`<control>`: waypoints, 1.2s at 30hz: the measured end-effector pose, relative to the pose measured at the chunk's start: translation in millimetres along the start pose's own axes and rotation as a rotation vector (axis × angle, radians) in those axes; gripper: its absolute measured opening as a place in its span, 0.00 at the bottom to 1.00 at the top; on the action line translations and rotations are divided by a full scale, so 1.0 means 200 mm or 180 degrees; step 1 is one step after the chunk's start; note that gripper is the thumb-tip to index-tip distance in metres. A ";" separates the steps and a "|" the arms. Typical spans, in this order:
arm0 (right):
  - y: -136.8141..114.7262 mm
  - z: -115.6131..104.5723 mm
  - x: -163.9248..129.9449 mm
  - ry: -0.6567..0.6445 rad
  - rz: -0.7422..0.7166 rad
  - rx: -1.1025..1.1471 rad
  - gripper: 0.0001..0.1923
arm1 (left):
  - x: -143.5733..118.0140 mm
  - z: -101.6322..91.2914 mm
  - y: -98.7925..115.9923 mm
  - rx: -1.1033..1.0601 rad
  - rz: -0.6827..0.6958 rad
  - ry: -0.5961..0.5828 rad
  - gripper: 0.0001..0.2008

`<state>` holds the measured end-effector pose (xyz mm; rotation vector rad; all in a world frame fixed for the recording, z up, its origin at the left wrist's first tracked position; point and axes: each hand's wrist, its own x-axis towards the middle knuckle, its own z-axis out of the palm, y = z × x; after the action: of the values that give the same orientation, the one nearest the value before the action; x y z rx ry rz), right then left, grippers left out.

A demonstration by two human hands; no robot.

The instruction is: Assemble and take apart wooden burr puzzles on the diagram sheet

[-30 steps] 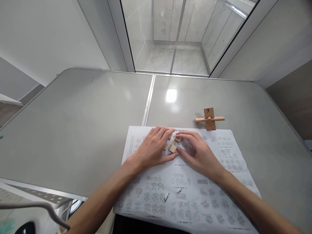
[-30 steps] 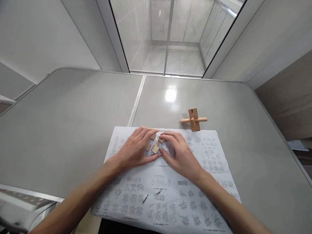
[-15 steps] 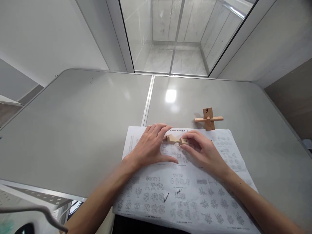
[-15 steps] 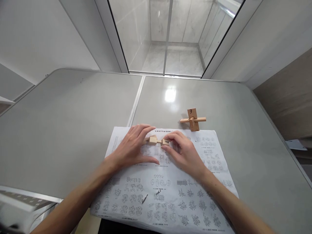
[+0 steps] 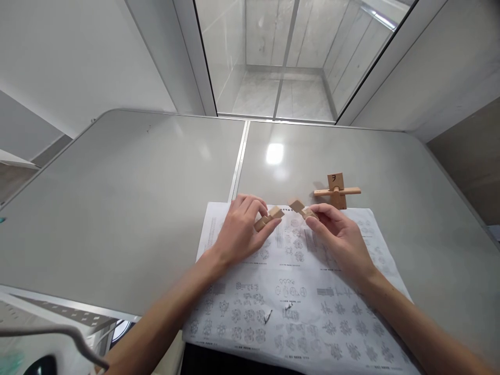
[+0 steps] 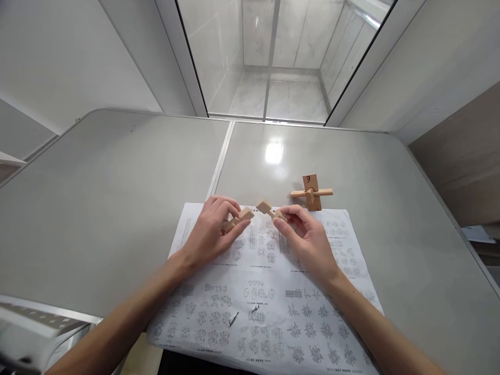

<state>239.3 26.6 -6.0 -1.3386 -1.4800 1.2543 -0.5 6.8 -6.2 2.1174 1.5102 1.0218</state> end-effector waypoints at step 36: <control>0.01 0.01 -0.01 -0.0006 0.0042 0.0145 0.16 | 0.00 -0.02 -0.01 0.0791 0.0499 -0.0124 0.28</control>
<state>238.3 24.5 -9.0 -1.3196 -1.4378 1.2903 -5.6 6.4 -5.2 2.4452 1.5414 0.8755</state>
